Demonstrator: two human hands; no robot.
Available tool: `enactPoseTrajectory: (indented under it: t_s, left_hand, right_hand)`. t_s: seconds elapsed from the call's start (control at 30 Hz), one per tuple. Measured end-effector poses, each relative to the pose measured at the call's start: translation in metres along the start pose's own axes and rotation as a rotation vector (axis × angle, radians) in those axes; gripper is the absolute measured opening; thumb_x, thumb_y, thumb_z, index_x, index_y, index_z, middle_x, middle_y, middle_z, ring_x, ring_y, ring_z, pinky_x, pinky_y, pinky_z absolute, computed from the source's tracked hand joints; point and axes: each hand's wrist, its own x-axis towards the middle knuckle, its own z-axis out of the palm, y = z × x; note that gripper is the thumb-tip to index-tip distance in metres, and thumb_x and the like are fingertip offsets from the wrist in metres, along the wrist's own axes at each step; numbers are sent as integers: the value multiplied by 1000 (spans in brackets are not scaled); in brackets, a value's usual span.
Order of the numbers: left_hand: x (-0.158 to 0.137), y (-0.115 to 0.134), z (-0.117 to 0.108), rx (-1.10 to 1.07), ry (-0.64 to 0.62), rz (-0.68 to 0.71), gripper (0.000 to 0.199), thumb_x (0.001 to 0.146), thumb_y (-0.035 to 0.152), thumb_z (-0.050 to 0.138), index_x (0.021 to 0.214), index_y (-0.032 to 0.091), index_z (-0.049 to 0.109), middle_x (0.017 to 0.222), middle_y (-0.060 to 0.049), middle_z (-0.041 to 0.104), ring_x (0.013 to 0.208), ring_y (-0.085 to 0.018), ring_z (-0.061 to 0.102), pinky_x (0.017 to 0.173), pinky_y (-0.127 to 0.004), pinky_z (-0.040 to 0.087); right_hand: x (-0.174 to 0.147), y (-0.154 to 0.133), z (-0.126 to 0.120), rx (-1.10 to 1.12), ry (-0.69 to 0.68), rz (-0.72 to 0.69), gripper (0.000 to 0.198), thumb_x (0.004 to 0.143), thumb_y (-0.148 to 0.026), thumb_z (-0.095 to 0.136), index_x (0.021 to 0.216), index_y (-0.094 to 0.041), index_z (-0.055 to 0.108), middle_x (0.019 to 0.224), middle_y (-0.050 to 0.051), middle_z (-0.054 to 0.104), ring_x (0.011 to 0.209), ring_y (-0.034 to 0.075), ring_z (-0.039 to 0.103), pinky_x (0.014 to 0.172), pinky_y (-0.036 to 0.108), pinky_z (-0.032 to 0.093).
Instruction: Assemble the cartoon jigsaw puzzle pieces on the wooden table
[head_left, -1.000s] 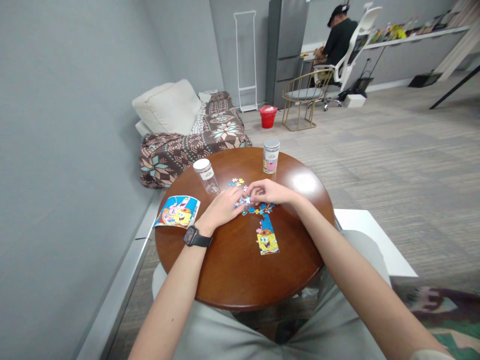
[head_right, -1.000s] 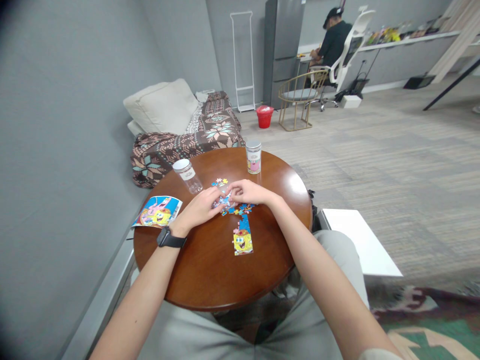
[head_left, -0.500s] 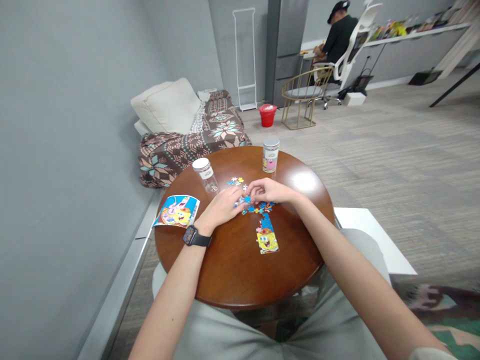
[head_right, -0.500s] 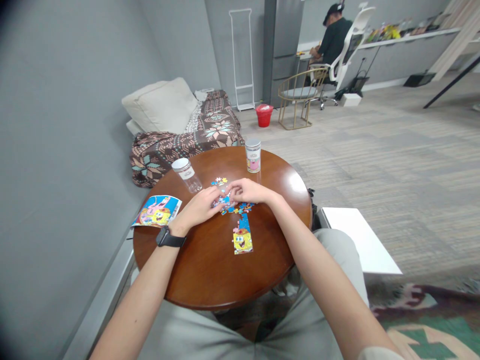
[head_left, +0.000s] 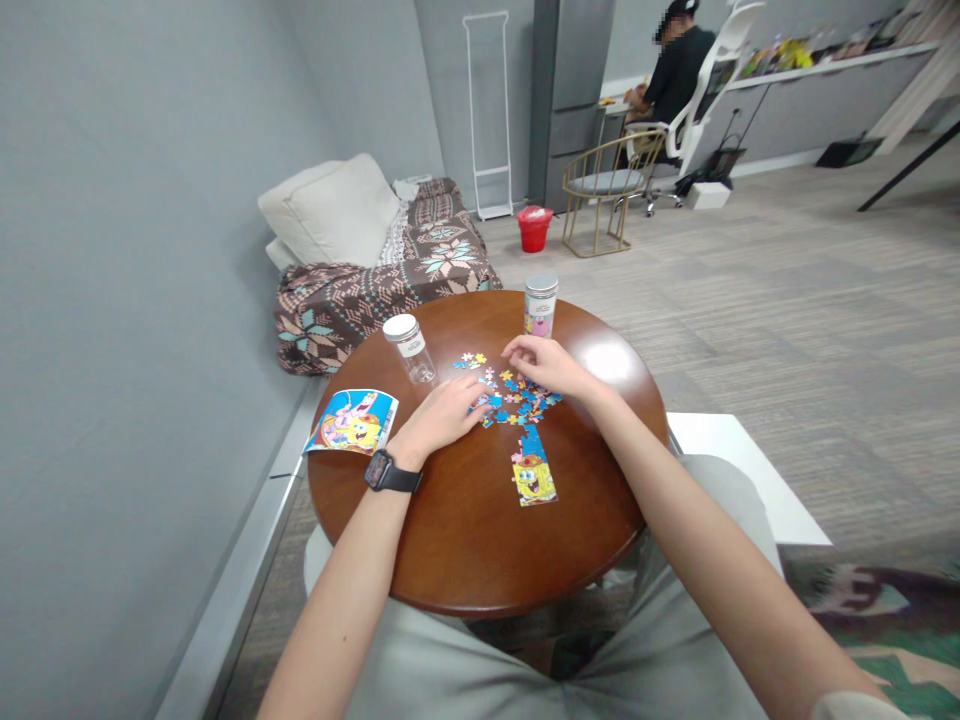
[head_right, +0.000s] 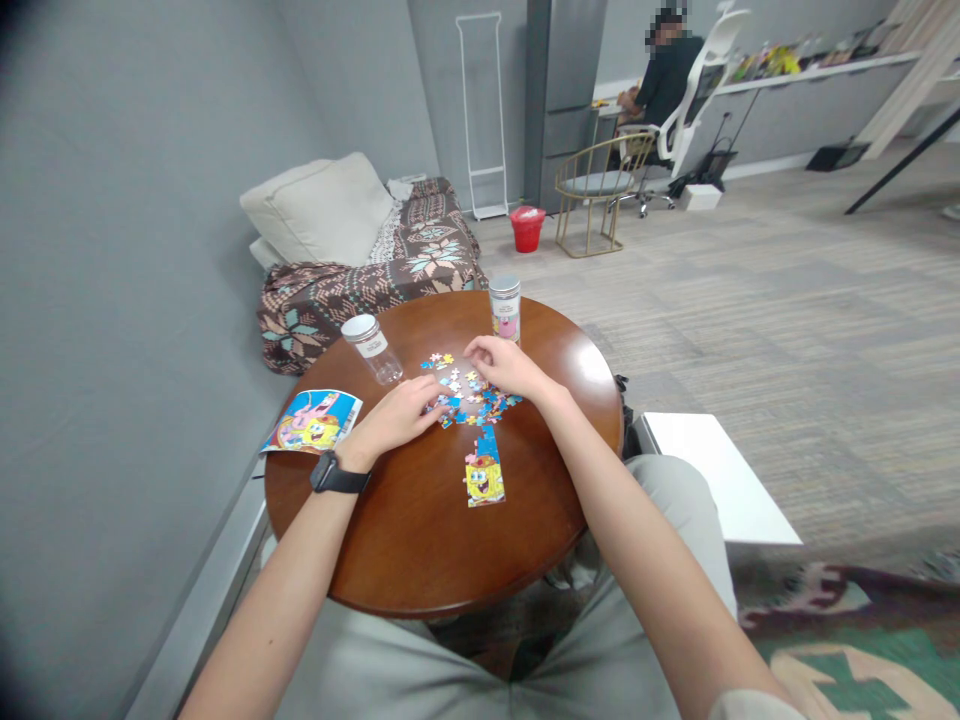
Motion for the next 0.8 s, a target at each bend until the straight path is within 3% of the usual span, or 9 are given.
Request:
enactPoseTrajectory:
  t_s: [0.37, 0.8]
  left_hand:
    - [-6, -13, 7, 79, 88, -288, 26, 91, 32, 50, 112, 17, 56, 101, -8, 65, 90, -21, 63, 80, -32, 49]
    - [-8, -15, 3, 185, -15, -401, 26, 90, 29, 45, 94, 20, 69, 92, -8, 73, 85, -23, 67, 69, -30, 50]
  right_hand:
    - [4, 15, -7, -108, 309, 143, 14, 76, -19, 52, 83, -18, 64, 77, 3, 64, 68, 16, 56, 70, 29, 46]
    - [0, 18, -14, -263, 351, 384, 10, 77, -19, 52, 81, -17, 61, 81, 9, 68, 79, 24, 64, 79, 35, 48]
